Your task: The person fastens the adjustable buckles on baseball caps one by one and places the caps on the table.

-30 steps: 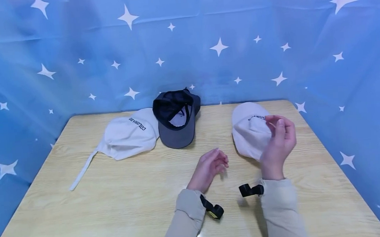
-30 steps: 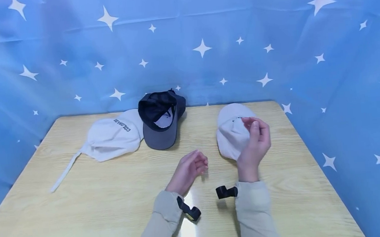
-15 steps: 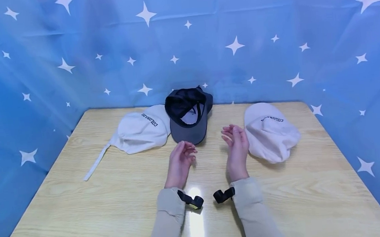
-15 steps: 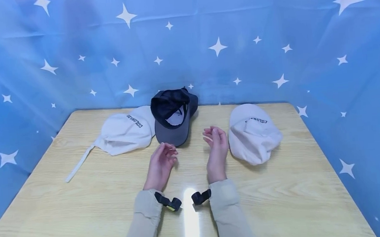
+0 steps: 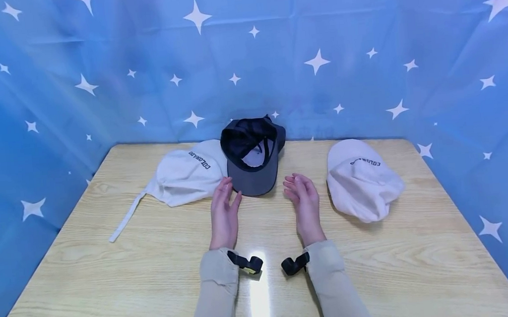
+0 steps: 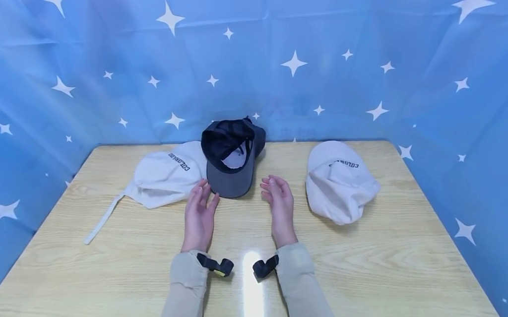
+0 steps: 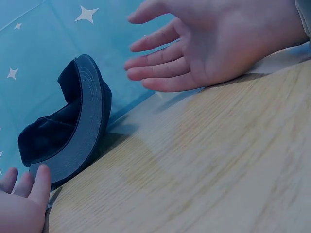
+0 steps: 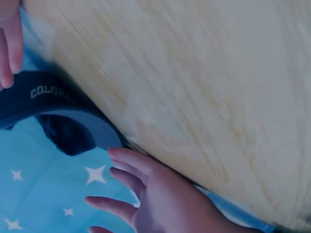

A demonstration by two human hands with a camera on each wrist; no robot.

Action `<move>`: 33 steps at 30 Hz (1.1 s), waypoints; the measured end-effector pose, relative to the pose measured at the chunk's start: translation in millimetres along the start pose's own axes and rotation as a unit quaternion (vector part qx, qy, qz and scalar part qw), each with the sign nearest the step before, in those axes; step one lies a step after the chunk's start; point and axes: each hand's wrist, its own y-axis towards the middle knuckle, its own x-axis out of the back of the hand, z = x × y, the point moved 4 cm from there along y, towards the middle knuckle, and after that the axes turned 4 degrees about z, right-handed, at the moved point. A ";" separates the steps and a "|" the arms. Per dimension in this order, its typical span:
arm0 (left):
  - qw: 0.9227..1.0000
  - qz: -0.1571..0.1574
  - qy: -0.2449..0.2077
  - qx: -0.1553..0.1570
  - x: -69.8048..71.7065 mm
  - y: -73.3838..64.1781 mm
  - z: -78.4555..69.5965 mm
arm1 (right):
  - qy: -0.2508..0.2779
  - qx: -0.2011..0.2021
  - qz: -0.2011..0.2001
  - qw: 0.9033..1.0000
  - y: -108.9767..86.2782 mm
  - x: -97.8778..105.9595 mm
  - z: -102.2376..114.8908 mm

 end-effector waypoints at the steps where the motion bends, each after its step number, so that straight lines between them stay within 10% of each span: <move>1: 1.000 -0.002 0.004 0.001 -0.3 0.4 -0.3 | -0.013 -0.001 0.010 1.000 0.3 -1.5 -0.8; 21: 0.999 -0.019 -0.036 0.028 0.4 4.8 1.7 | -0.135 -0.089 0.061 0.985 10.3 -17.6 -11.3; 33: 0.997 -0.011 -0.006 0.070 2.2 7.9 5.6 | -0.158 -0.069 0.046 0.984 8.7 -14.5 -10.1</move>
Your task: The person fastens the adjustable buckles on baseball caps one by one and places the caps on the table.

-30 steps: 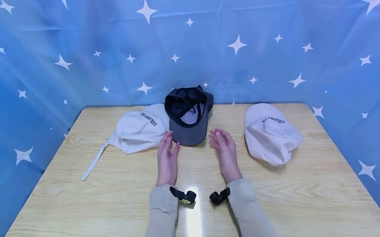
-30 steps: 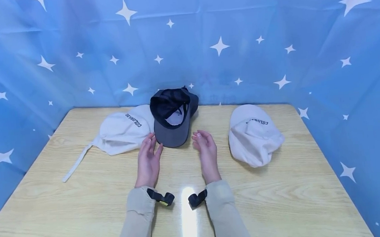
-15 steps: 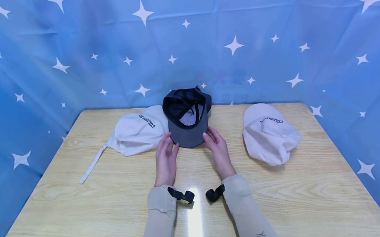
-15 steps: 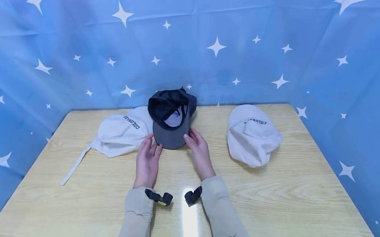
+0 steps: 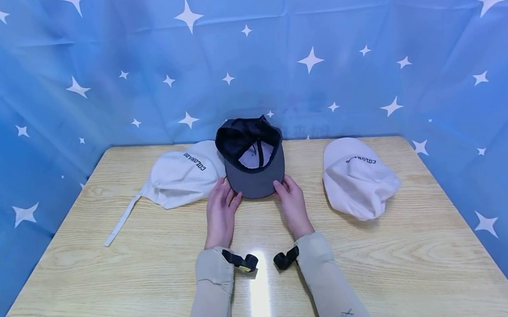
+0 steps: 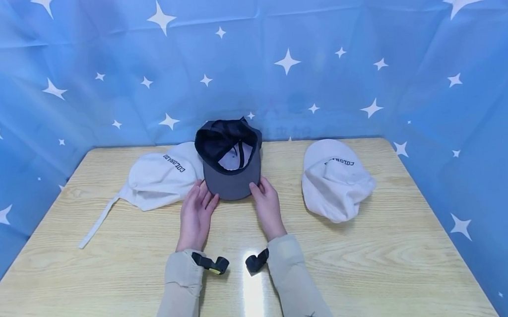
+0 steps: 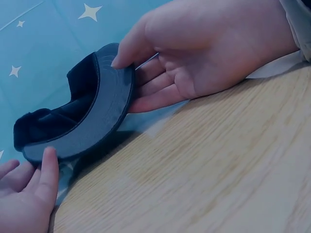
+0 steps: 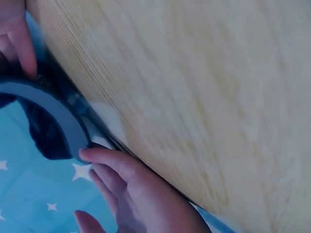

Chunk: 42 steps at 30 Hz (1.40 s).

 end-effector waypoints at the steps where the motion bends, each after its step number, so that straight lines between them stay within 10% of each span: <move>1: 1.000 0.002 0.014 0.005 -0.3 0.1 0.4 | -0.001 -0.001 -0.004 1.000 -0.6 0.6 0.4; 15: 0.984 0.005 0.176 0.020 -6.5 -2.9 5.0 | -0.021 -0.010 -0.030 0.999 -11.5 9.0 0.8; 42: 0.949 0.023 0.313 -0.012 -6.6 -4.2 8.6 | -0.046 0.028 -0.076 0.996 -21.5 26.9 3.9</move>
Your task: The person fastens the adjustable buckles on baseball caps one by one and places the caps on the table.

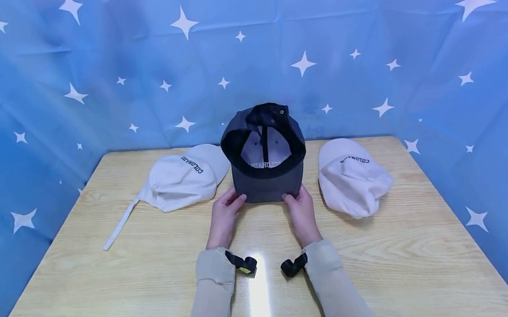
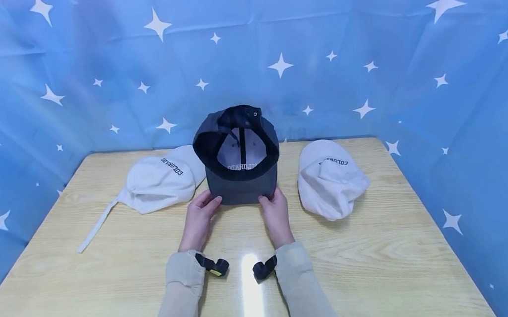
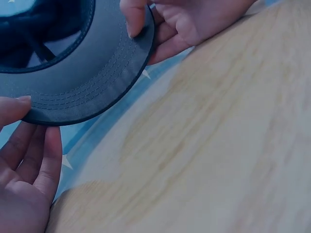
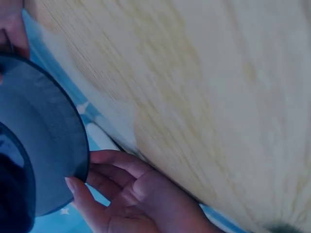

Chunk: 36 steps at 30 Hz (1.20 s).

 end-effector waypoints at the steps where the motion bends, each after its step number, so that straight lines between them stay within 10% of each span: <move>1: 1.000 -0.002 0.006 -0.001 0.4 -0.7 0.5 | -0.002 0.000 -0.003 1.000 -0.1 0.3 -0.8; 30: 0.996 -0.071 0.035 -0.033 3.9 -2.3 -6.7 | -0.032 0.020 -0.051 0.998 2.8 7.8 -3.1; 36: 0.997 -0.066 -0.016 -0.024 3.0 -0.4 -5.7 | -0.027 0.020 -0.041 0.999 -4.9 7.1 9.3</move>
